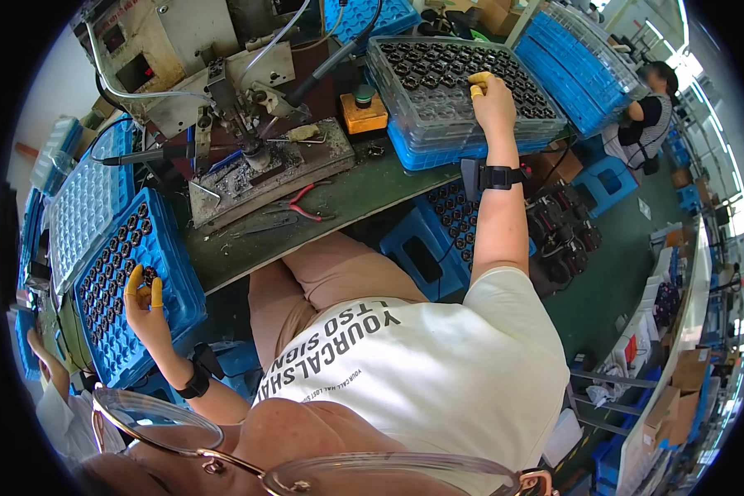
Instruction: The person is assembling small electronic components using an assembly machine and hand tools.
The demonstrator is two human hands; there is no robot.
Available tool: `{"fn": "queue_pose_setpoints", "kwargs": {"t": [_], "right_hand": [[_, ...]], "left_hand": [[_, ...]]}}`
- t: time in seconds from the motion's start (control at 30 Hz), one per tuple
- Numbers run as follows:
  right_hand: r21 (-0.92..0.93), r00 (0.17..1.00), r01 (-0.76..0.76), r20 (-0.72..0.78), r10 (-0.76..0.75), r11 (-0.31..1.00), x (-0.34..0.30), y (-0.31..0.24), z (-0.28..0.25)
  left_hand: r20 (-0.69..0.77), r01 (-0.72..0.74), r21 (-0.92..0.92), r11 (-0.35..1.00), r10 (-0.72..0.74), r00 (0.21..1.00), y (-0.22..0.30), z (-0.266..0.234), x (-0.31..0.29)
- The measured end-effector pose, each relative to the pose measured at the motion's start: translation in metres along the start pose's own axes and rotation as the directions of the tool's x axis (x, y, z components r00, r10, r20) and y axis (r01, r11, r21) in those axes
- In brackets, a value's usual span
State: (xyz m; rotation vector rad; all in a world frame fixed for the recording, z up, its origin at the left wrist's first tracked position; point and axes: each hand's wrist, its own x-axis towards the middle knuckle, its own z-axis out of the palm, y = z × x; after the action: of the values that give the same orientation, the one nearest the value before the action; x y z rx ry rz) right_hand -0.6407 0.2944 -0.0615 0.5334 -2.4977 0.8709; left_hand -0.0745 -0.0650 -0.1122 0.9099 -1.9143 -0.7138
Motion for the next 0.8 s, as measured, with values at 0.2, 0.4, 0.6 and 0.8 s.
{"fn": "queue_pose_setpoints", "kwargs": {"t": [0.2,0.4,0.6,0.8], "right_hand": [[-0.025,1.000,-0.012,0.004,0.012,1.000,0.000,0.002,0.000],[0.011,1.000,0.010,-0.018,-0.010,1.000,-0.003,-0.005,-0.003],[0.016,1.000,-0.009,0.000,0.009,1.000,-0.003,0.003,-0.002],[-0.036,1.000,0.016,-0.010,-0.016,0.999,-0.003,-0.006,0.003]], "left_hand": [[0.017,-0.006,0.018,1.000,0.006,1.000,0.002,0.001,0.000],[0.015,-0.008,0.037,0.999,0.007,1.000,0.002,-0.001,0.000],[0.029,-0.003,0.037,0.999,0.002,1.000,0.001,0.000,0.001],[0.007,-0.004,0.037,0.999,0.004,1.000,0.001,0.001,-0.002]]}}
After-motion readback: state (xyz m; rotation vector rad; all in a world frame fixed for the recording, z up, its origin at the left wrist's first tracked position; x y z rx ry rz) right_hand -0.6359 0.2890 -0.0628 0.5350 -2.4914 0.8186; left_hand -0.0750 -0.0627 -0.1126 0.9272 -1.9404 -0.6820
